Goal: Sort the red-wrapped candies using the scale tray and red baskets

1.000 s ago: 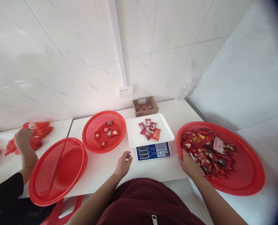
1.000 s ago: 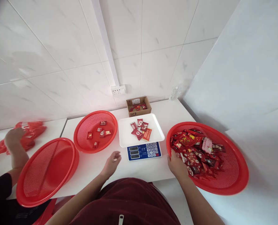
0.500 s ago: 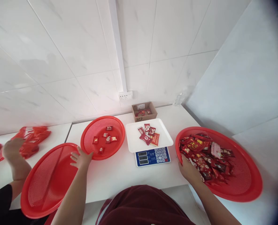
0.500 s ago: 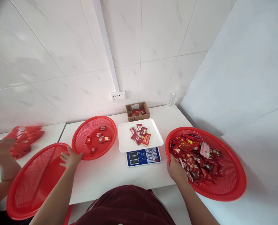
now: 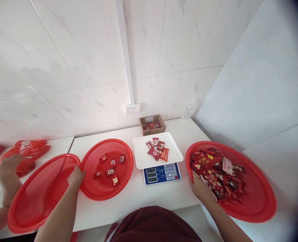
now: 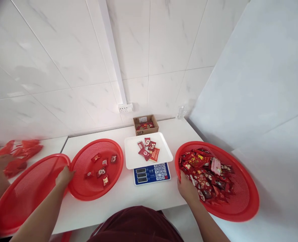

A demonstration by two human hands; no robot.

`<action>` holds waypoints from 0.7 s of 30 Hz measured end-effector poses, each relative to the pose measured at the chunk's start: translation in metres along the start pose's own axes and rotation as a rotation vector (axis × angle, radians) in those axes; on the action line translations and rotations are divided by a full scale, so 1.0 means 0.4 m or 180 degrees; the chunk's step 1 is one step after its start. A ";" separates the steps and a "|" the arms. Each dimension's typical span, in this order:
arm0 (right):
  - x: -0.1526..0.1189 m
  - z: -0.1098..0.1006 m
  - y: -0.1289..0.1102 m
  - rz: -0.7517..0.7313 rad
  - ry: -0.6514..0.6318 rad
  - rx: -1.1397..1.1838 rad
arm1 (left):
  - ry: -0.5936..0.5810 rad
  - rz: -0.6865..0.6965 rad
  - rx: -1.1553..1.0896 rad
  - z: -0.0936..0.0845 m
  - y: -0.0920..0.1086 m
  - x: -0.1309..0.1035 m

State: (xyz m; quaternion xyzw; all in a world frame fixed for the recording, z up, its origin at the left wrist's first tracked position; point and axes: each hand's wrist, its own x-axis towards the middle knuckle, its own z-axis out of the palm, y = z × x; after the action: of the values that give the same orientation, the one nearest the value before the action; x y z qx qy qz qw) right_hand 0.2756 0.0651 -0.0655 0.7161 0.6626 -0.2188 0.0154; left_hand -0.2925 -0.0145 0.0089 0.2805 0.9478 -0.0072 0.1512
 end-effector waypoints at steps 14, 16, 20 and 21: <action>0.002 0.002 0.003 -0.0077 -0.0016 -0.0034 | 0.0123 0.1918 0.1451 -0.004 -0.028 0.014; 0.005 0.005 0.005 -0.0056 0.0002 -0.0010 | 0.0118 0.2170 0.1500 -0.002 -0.012 0.012; -0.002 -0.006 -0.004 0.0026 -0.0035 0.0018 | 0.0115 0.2447 0.1401 0.004 0.026 0.001; -0.005 -0.011 -0.007 0.0045 -0.0064 0.0020 | 0.0145 0.2371 0.1364 0.006 0.035 -0.003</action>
State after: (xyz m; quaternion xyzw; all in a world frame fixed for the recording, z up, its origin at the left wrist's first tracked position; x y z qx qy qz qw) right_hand 0.2741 0.0650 -0.0602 0.7186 0.6566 -0.2279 0.0214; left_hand -0.2831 -0.0035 0.0079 0.6288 0.7620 -0.1426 0.0608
